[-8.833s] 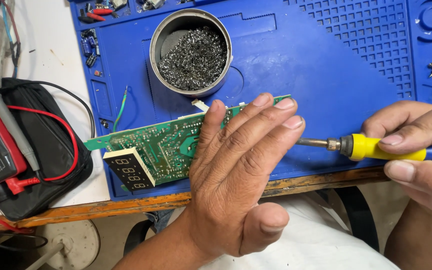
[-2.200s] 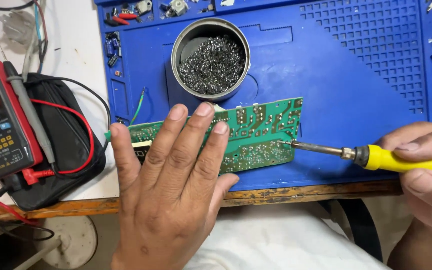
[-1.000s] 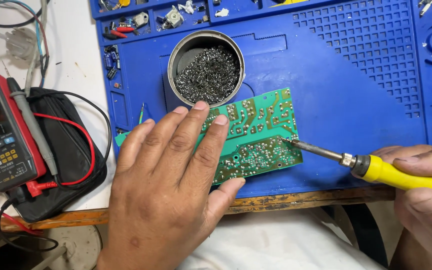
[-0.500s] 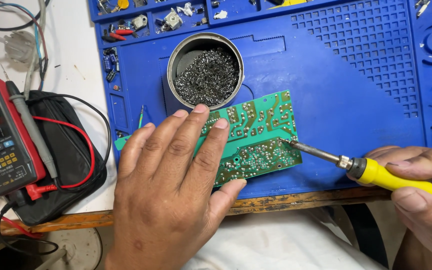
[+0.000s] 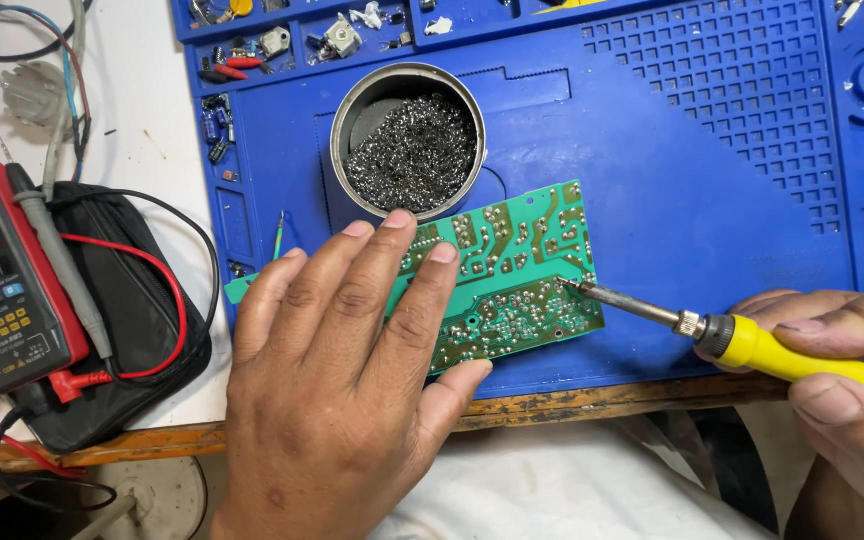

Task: Desoldering components from a printed circuit board using a soldering iron and a desoldering pump on a repair bench.

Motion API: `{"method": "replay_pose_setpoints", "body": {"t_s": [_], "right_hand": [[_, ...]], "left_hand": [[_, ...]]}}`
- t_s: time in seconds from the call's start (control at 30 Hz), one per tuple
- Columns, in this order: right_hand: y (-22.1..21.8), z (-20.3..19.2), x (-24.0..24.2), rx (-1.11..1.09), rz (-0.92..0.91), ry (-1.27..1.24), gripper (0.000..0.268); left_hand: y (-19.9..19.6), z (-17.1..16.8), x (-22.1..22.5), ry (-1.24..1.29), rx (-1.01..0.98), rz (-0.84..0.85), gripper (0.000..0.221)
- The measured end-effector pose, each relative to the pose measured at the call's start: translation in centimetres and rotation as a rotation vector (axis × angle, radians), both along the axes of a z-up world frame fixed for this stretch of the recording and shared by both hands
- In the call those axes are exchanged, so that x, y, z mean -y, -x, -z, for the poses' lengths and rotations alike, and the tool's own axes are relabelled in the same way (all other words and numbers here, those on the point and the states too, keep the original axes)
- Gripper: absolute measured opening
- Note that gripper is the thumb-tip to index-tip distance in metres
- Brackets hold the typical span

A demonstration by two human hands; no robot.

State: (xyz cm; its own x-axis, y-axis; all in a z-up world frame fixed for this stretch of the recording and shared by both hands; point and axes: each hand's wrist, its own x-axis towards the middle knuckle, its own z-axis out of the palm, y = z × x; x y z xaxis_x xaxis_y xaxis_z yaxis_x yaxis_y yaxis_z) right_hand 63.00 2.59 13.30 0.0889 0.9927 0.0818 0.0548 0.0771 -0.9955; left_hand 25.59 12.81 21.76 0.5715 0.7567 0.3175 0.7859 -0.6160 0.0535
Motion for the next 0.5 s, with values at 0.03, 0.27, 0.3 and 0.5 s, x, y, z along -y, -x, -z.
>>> {"method": "replay_pose_setpoints", "body": {"t_s": [0.03,0.27,0.3,0.5], "right_hand": [[-0.2,0.3,0.0,0.03,0.001,-0.028,0.034],[-0.7,-0.3,0.4,0.01,-0.01,0.034,0.031],[-1.0,-0.1,0.4,0.011,-0.01,0.034,0.031],[-2.1,0.8,0.1,0.045,-0.038,0.014,0.031]], "left_hand": [[0.0,0.0,0.0,-0.002,0.0,0.0,0.071],[-0.1,0.2,0.2,-0.018,0.011,-0.005,0.065],[-0.1,0.3,0.2,-0.018,0.012,-0.005,0.065],[-0.5,0.4,0.8,-0.047,0.021,-0.018,0.054]]}}
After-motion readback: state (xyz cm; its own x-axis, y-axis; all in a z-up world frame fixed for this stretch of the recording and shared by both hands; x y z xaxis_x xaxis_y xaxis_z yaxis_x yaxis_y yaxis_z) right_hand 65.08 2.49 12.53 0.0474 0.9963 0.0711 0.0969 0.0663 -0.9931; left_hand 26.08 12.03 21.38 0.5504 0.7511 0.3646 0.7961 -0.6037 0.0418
